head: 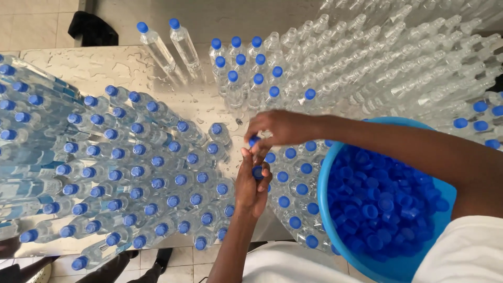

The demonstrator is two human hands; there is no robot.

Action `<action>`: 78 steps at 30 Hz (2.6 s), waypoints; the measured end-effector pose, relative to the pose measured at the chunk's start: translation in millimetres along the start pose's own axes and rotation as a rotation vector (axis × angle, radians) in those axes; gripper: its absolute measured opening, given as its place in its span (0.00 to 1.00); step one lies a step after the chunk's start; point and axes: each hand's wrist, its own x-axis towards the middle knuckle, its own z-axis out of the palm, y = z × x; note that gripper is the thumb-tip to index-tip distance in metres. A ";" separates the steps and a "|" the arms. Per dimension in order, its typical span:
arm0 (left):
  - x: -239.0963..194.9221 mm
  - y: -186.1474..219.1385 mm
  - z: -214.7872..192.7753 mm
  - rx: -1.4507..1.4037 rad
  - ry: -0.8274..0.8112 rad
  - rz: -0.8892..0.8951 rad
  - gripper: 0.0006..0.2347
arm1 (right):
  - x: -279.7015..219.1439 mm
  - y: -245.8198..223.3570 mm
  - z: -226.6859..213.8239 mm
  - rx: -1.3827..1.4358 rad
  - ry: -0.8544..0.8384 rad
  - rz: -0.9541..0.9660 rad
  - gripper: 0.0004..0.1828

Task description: The person repeatedly picks up clear plastic water bottles from a table and screws blue caps onto them. The capped bottles are placed back on the table among other filled bottles. The person also handles a blue basin filled with caps, occasionally picking up caps from the table or basin to continue the capping process.

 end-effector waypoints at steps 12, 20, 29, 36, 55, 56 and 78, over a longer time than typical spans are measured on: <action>-2.7 -10.2 -38.5 -0.133 0.058 -0.084 0.06 | 12.1 261.4 -95.8 -0.318 0.333 0.456 0.23; 9.4 -9.6 -45.8 -0.171 0.037 -0.076 0.18 | 13.4 209.5 -118.4 -0.110 0.111 0.792 0.27; 11.1 -5.0 -29.4 -0.133 0.044 -0.099 0.14 | 21.6 241.0 -117.2 0.096 0.190 0.756 0.12; 7.1 2.8 -22.7 -0.092 0.031 -0.114 0.22 | 16.8 252.3 -117.7 0.205 0.228 0.608 0.13; 31.7 -12.1 -8.3 -0.117 0.050 0.248 0.21 | -4.5 -21.9 -10.0 -0.039 -0.145 -0.003 0.26; 28.5 -10.6 -0.6 -0.138 0.058 0.257 0.22 | -2.7 -10.6 -4.8 -0.003 -0.135 -0.004 0.26; -4.7 18.2 -52.7 1.094 -0.025 0.386 0.18 | 42.1 285.6 -145.1 -0.254 0.234 0.653 0.29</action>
